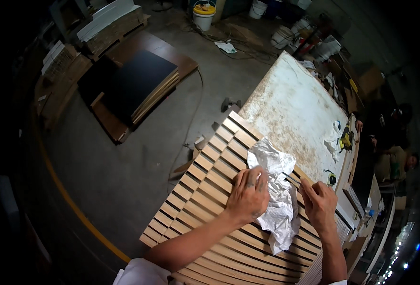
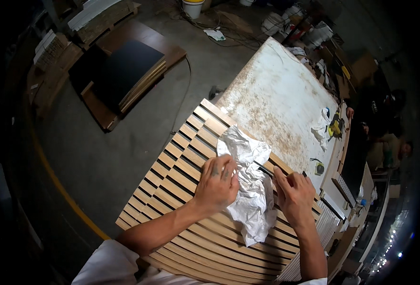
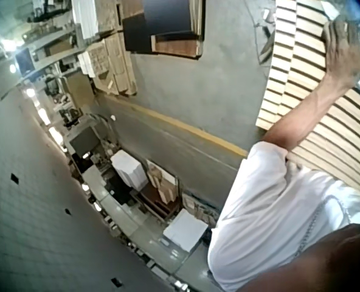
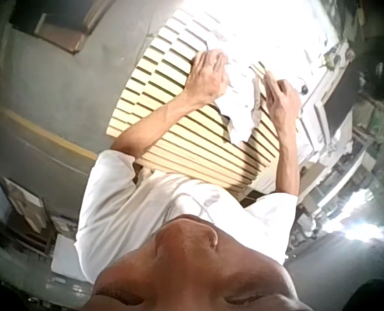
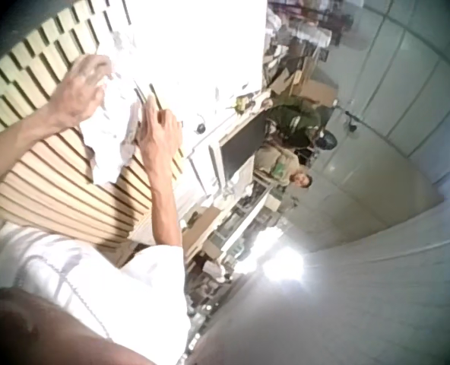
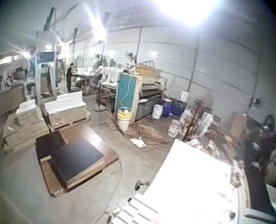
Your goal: Assembling and aligning wooden slats onto a panel base using a hammer, ruler, and cloth.
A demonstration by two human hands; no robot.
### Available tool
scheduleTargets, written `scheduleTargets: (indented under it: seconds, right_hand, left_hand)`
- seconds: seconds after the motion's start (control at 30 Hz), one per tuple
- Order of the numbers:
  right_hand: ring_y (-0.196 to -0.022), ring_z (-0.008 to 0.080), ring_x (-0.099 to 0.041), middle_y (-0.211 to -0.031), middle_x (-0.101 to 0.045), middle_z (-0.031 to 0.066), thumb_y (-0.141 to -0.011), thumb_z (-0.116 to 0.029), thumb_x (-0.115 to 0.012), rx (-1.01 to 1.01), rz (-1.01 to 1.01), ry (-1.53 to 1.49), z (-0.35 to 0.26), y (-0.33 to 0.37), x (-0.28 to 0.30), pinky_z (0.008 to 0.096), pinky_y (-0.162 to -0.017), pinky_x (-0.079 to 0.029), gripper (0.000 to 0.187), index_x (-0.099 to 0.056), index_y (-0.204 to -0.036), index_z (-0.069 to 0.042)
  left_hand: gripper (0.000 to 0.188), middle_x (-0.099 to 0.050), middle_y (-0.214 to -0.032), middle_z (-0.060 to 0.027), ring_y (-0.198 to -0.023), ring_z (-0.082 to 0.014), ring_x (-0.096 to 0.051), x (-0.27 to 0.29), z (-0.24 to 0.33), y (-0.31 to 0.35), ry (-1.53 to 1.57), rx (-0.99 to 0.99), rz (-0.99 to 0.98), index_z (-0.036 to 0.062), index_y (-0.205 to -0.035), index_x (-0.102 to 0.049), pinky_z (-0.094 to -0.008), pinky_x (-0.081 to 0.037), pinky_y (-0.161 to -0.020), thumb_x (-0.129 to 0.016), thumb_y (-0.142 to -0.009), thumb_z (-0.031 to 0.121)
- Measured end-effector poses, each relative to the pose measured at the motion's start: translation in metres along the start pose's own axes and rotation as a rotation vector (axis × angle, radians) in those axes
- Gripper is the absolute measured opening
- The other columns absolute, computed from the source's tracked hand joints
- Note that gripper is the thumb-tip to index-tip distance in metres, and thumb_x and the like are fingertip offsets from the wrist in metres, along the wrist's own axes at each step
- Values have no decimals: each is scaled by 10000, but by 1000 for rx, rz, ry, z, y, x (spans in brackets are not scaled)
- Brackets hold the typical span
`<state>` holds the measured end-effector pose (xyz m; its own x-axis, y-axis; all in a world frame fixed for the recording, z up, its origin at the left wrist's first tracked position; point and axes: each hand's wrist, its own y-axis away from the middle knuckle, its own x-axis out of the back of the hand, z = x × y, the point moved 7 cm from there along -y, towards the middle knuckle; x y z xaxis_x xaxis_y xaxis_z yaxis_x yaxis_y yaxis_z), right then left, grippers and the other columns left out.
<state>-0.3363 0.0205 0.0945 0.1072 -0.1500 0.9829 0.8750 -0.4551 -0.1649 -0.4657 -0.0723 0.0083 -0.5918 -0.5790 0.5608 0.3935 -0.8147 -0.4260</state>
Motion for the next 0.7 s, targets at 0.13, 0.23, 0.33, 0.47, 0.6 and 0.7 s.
scheduleTargets:
  seconds: [0.13,0.23,0.33,0.47,0.6,0.7]
  right_hand:
    - [-581,220,-527,-675,-525,58,-803,-105,-734,47,0,-74,-14,-22,-14,344,-532,-402,309,-686,-1106,-134]
    - [-588,217,-526,-680,-514,47,-793,-111,-733,67,5,-81,-12,-24,-10,345,-543,-407,336,-674,-1122,-143]
    - [-579,219,-521,-674,-500,36,-784,-108,-730,67,-41,-37,-7,-20,-5,345,-552,-416,352,-667,-1128,-146]
    - [-568,230,-530,-675,-505,51,-798,-125,-720,78,24,-90,-36,-44,-16,357,-509,-419,313,-665,-1106,-130]
    - [-578,228,-543,-692,-511,64,-799,-115,-712,43,-56,-80,-20,-34,-12,362,-511,-424,328,-659,-1122,-128]
    - [-586,232,-546,-701,-514,71,-790,-100,-701,24,-57,-85,-20,-36,-14,366,-515,-426,356,-653,-1142,-132]
  left_hand:
    - [463,-453,-1235,-230,-1082,-351,-479,4,-6,2,-47,90,63,-60,-1202,-489,-445,-411,-920,-628,-787,91]
    - [496,-450,-1267,-213,-1139,-348,-449,2,-10,4,-111,104,14,-60,-1234,-485,-463,-360,-980,-622,-791,117]
    - [492,-455,-1271,-206,-1147,-348,-438,8,-3,0,-138,78,90,-59,-1232,-491,-472,-330,-1005,-615,-792,123]
    - [487,-451,-1279,-207,-1162,-349,-430,11,-9,1,-132,103,89,-64,-1234,-496,-479,-324,-1010,-604,-791,108]
    - [491,-449,-1274,-216,-1165,-356,-432,12,-11,1,-94,104,116,-78,-1249,-476,-488,-325,-1009,-586,-806,105]
    - [487,-448,-1277,-231,-1166,-355,-443,12,-2,-4,-117,111,113,-80,-1242,-483,-477,-342,-1020,-572,-814,135]
